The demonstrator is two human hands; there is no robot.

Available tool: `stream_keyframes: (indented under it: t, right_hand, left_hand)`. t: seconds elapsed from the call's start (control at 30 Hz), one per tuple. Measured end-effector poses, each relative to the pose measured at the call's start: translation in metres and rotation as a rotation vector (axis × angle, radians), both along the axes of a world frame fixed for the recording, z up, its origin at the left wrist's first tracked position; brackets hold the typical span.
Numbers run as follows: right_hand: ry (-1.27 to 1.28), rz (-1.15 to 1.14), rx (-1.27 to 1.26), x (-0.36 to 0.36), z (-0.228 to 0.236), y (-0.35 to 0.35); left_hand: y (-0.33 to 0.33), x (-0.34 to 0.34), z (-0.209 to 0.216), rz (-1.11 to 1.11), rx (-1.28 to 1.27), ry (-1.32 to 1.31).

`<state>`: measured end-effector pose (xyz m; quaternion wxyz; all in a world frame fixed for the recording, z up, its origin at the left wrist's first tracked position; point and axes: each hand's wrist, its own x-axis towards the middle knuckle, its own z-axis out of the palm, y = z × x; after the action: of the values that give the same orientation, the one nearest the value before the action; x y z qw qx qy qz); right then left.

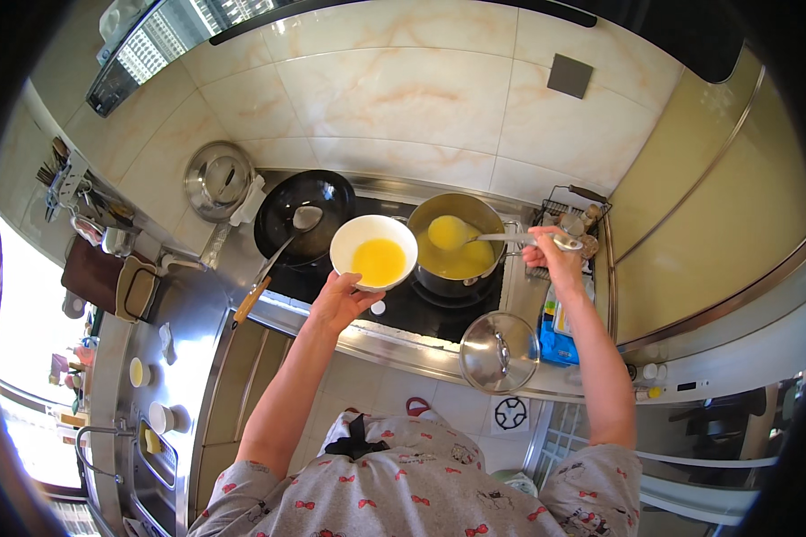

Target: The person serves a yellow liquid from a pot into a bowl using a ladle, then carries the bowl to a dining table and places it among other dishes. The person also retrieves a small bowl of sliced fruit from a rice cooker and places it on the table.

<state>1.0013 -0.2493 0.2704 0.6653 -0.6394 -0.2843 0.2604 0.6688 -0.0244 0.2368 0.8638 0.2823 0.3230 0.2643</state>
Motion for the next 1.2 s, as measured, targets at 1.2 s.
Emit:
stream_keyframes:
  t: [1.2]
  right_hand:
    - [-0.891, 0.152, 0.041, -0.089, 0.080, -0.039]
  left_hand:
    - [-0.010, 0.074, -0.008, -0.167, -0.103, -0.180]
